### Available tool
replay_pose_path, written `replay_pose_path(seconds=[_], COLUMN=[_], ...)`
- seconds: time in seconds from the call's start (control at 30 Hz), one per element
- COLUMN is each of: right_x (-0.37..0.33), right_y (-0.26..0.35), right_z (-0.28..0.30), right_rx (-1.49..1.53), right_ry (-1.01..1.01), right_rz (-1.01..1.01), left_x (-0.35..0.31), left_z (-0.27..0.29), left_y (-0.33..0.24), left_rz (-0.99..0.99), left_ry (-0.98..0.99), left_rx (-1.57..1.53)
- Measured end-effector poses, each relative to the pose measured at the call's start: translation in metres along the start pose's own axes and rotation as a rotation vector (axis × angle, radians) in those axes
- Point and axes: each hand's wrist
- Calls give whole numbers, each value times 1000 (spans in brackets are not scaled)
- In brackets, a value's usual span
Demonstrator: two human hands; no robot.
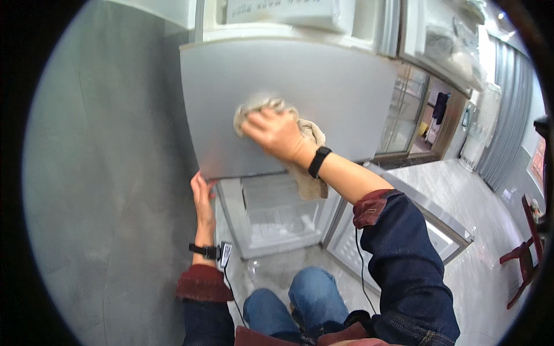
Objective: The person wipes the interior and exterior of a refrigerator with a cloth, removes a drawer, and then scrubs the drawer and a shelf with a steel wool pad under running water at the sink.
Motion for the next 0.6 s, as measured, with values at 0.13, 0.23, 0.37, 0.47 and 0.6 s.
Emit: replay_pose_path(seconds=[0.13,0.23,0.37,0.47,0.6], right_x=[40,27,-28,-42,-18], right_y=[-88,-158,-219,-238,-211], right_z=[12,32,70,81,72], right_rx=[-43,-126,-282,-291,-335], right_ry=[-160,-319,-350,-257,-168], right_rz=[-87,-425,-940,-1037,-949], left_x=[-2,0,1,2,0], left_z=[-2,0,-6,-7,-10], left_y=[-5,-3,-2,-3,-5], left_rz=[9,-2,-21,15,-33], left_ry=[11,17,12,-14,-34], left_rx=[28,22,-11,26,32])
Point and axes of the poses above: each hand's wrist, its own x-axis towards the middle knuckle, its own z-axis out of the back of the hand, y = z × x, and after that the axes turned 3 degrees about y, right-handed
